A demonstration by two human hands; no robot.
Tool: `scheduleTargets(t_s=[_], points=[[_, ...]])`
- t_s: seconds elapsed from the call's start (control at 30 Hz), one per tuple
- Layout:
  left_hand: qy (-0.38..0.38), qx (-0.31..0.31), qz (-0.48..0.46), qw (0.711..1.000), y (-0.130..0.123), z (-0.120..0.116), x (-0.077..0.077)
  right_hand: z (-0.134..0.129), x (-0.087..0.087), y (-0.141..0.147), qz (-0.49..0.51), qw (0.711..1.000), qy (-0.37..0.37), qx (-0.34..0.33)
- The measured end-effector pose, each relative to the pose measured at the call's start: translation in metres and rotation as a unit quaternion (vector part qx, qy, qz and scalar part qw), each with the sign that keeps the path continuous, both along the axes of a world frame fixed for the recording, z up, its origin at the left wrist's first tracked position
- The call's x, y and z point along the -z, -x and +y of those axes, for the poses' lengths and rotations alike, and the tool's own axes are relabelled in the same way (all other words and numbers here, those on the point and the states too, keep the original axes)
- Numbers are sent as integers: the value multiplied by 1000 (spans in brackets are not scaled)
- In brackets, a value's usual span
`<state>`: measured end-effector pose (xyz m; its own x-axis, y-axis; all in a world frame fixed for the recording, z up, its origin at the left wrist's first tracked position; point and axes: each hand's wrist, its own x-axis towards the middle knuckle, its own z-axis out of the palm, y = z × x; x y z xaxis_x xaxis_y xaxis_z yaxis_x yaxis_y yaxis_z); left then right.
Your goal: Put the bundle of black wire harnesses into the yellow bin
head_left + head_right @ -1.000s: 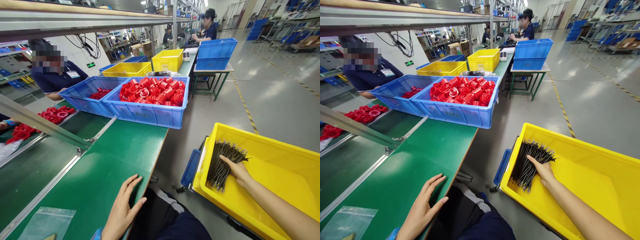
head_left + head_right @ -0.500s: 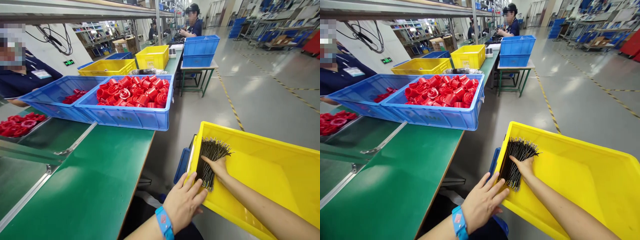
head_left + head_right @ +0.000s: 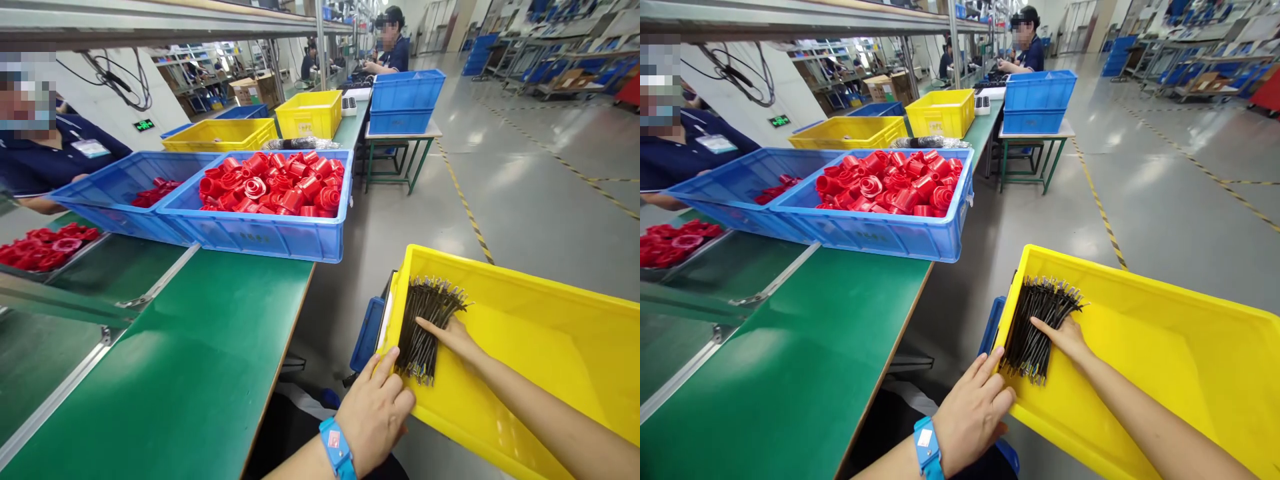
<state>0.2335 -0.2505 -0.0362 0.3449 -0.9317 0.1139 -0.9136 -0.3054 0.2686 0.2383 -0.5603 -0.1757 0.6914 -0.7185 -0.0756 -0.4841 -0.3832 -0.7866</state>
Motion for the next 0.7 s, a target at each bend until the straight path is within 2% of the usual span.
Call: scheduleTargets(t_s=[0.13,0.2,0.27,0.33,0.43,0.6,0.7], points=[[4,-2,10,1000,1,2,0,-16,-29,16,10,990,136,16],[8,-4,15,1000,1,2,1,-22,-42,7,4,979,203,-22],[7,-4,21,1000,1,1,2,-23,-48,-10,4,964,252,-89],[2,-5,25,1000,1,2,1,-18,-47,-28,15,947,286,-143],[-3,-5,25,1000,1,2,-2,-9,-35,-43,36,926,322,-192],[-1,-2,19,1000,1,2,1,-5,-18,-43,55,900,376,-213],[-6,-3,-3,1000,4,4,0,-8,-20,-35,50,887,406,-216]])
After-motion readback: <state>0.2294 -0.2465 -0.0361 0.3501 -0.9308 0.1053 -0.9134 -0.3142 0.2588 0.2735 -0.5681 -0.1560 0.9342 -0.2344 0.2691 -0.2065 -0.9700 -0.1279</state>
